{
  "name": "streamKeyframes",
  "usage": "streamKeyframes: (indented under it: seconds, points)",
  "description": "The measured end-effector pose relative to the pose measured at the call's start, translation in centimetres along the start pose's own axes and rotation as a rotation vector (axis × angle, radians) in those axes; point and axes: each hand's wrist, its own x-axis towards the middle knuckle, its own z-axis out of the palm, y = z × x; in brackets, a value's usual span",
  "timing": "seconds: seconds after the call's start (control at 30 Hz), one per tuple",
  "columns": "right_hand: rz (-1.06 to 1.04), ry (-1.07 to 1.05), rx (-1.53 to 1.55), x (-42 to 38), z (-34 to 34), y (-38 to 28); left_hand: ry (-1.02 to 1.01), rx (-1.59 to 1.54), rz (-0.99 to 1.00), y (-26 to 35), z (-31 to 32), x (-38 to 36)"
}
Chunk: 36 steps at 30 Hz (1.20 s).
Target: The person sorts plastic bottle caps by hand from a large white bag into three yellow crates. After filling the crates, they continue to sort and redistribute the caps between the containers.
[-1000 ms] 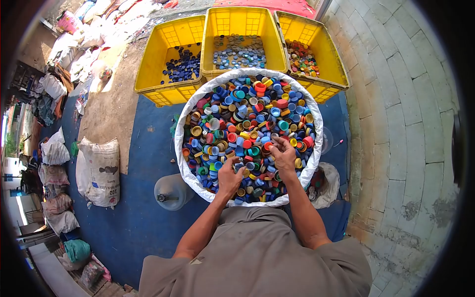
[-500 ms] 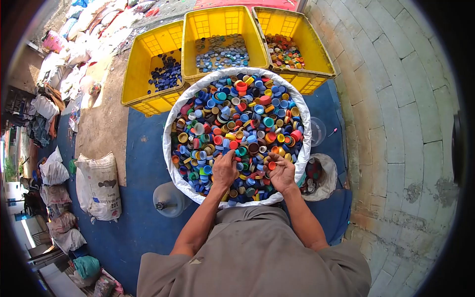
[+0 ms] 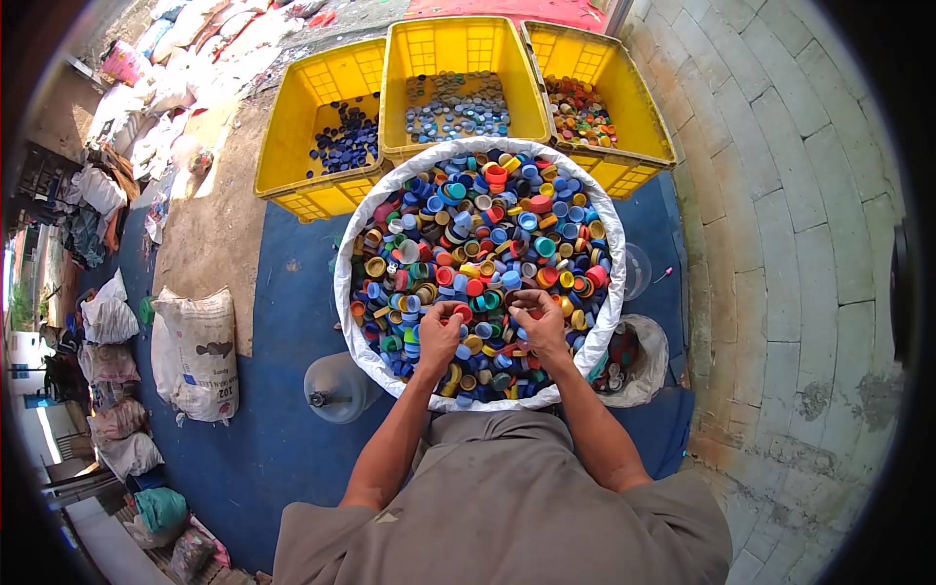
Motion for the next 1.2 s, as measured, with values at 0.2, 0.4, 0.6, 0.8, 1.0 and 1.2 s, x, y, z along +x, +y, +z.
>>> streamKeyframes:
  seconds: [0.2, 0.4, 0.6, 0.8, 1.0, 1.2]
  points:
    - [-0.678, 0.06, -0.906, 1.9, 3.5, -0.1, -0.179, -0.822, -0.267, 1.3, -3.3, -1.7]
    - [-0.675, 0.019, -1.078, 3.5, 6.0, 0.9, -0.109, -0.932, -0.255, 1.3, -4.2, -2.6]
    - [-0.649, 0.015, -1.053, 3.8, 5.9, 0.8, -0.092, -0.939, -0.279, 0.5, -4.1, -2.9]
    - [-0.206, -0.019, -0.058, 3.6, 3.4, -0.7, -0.139, -0.928, -0.256, 1.6, -2.7, -2.3]
    - [0.189, -0.2, 0.908, 2.5, -1.7, -2.7, -0.305, -0.983, -0.231, 3.8, 1.2, -0.7]
    - [0.194, -0.049, 1.188, 1.3, -6.2, -2.0, -0.427, -0.996, -0.32, 5.0, 8.2, 2.0]
